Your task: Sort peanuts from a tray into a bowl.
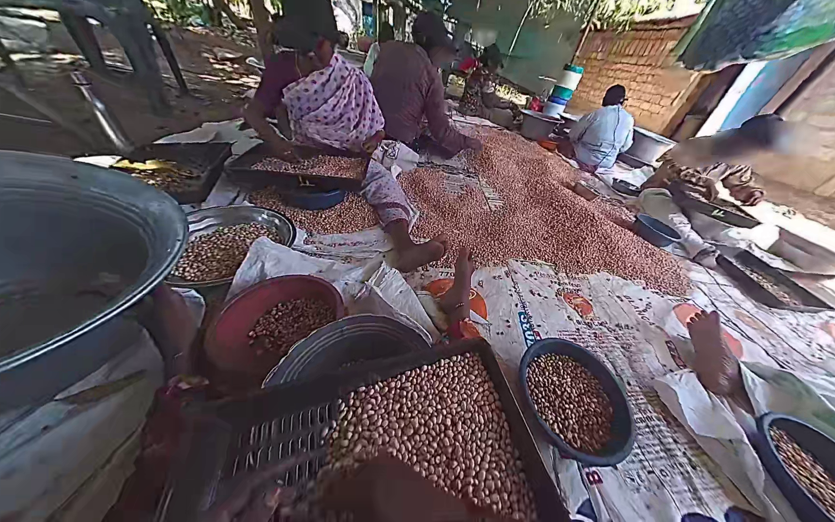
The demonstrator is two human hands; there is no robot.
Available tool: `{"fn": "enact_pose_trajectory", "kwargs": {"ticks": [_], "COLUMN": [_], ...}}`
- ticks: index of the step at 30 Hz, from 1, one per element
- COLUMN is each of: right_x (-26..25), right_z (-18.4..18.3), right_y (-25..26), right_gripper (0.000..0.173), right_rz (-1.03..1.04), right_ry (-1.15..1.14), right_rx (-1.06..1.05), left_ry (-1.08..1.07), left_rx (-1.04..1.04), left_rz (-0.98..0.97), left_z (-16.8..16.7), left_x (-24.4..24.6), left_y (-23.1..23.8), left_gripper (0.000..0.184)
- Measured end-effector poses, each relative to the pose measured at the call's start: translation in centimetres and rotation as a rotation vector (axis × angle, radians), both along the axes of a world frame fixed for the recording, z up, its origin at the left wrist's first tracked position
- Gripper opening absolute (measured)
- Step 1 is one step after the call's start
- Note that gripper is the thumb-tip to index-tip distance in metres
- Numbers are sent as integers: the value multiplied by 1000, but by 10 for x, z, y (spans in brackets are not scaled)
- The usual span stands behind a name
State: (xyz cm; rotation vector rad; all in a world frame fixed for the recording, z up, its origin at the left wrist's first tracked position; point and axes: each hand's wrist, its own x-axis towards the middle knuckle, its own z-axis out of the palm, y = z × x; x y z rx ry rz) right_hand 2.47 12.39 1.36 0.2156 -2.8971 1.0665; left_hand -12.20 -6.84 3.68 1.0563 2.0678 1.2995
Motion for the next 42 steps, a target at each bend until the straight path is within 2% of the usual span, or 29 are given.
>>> {"fn": "enact_pose_trajectory", "kwargs": {"ticks": [1,4,7,10,13,17,21,23,27,30,33,39,42], "right_x": [-6,-1,13,26,30,28,22,16,1,-9,-12,-24,-32], "right_z": [8,55,58,42,28,16,16,14,0,-16,-12,-5,-23], "right_y": [15,45,59,57,44,32,48,55,51,49,51,58,59], "right_gripper": [30,31,28,27,27,23,23,23,23,21,23,26,20], "right_rz": [-80,-407,-569,-579,-508,-451,-559,-576,-509,-481,-510,-526,-476], "right_ry": [73,94,125,73,43,120,156,157,108,169,149,70,188], "right_rx": [-77,-215,-192,-160,-56,76,100,98,148,224,197,189,332], "left_ry": [-18,-11,-32,-67,0,79,35,-9,-27,53,83,177,247], "left_rx": [-9,-23,-129,-325,-549,-823,-922,-867,-758,-809,-813,-928,-1018], "left_rz": [24,147,166,15,-189,-426,-554,-598,-439,-210,-39,-130,-149], "left_z": [6,8,0,3,3,4,-5,-5,-2,4,0,-4,-7], "left_x": [1,0,-4,-10,-8,6,16,16,13,2,-17,-25,-17], "left_y": [-5,-16,-11,7,30,57,68,70,82,91,90,97,106], "left_gripper": [40,36,33,33,36,40,44,43,40,40,41,40,40]}}
